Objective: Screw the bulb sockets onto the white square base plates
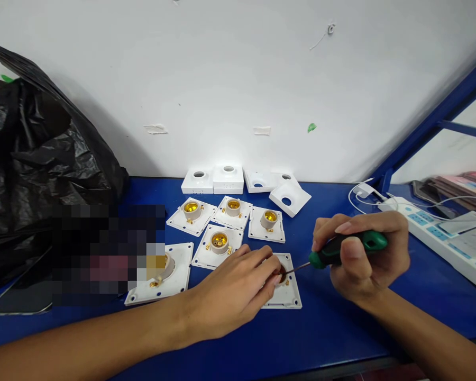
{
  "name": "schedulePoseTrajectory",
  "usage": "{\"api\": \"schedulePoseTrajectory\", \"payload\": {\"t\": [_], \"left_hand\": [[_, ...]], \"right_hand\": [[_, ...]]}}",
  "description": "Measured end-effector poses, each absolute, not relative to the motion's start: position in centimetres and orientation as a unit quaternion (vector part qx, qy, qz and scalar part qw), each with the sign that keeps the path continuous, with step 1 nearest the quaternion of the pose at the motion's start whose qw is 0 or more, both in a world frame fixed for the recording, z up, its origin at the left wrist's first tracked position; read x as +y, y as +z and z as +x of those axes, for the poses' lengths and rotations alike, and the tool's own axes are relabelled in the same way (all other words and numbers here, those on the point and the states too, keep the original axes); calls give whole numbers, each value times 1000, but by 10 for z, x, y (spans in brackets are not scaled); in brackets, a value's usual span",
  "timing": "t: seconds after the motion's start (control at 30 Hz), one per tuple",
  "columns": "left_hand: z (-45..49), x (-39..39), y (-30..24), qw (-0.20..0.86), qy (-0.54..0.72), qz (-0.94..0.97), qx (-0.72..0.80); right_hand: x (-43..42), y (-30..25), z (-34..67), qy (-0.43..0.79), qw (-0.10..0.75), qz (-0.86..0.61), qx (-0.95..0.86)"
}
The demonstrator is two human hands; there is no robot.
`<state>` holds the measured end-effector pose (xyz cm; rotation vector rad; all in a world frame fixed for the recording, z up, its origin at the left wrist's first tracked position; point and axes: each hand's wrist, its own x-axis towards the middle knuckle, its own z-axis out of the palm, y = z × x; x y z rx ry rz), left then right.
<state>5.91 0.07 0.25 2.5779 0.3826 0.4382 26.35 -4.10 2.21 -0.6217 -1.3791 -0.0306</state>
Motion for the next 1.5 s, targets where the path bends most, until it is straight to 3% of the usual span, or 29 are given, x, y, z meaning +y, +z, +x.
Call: {"api": "schedulePoseTrajectory", "payload": {"t": [0.8,1.5], "left_hand": [[59,1,3,245,151,948,135],[60,1,2,236,154,950,133]], "right_hand": [[-43,20,265,8,712,-271,-648],[-49,20,268,39,647,-269,-713]]}}
